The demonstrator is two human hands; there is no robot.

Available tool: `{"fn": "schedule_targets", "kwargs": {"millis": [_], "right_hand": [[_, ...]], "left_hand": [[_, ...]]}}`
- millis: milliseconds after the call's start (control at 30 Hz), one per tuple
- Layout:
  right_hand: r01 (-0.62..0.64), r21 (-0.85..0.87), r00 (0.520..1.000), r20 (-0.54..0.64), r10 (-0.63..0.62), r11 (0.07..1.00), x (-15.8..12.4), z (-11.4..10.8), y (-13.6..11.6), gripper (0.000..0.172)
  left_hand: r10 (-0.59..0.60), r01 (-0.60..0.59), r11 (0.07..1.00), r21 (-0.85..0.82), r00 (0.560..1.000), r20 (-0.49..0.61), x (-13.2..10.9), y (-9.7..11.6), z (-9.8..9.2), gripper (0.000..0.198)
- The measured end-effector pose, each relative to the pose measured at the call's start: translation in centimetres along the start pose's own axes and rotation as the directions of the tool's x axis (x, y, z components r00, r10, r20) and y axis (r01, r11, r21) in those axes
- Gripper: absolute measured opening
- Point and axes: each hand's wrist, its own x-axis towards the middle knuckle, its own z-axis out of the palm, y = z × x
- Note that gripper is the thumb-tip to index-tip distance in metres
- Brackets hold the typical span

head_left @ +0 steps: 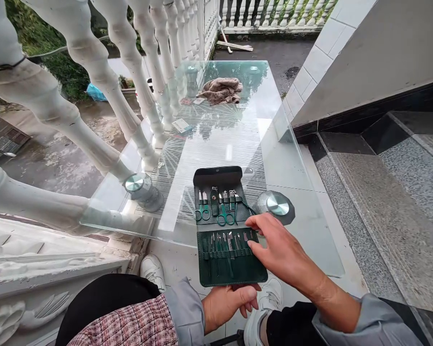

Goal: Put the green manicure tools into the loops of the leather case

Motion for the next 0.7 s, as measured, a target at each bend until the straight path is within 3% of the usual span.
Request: {"fn": "schedule_targets", "kwargs": {"millis": [267, 700], "right_hand": [[-0.042, -0.019, 0.999, -0.022, 0.042, 0.999, -0.2, 0.4, -0.1, 0.024], [-0.026, 0.032, 1.0, -0.005, 0.026, 0.999, -0.2, 0.6, -0.2, 0.026]], "left_hand": [[0.03, -0.053, 0.983, -0.178, 0.991, -0.128, 0.2, 0.9, 1.5, 0.052], [0.049, -0.07, 0.988, -0.135, 0.986, -0.159, 0.1, 1.9, 2.3, 0.058]]}}
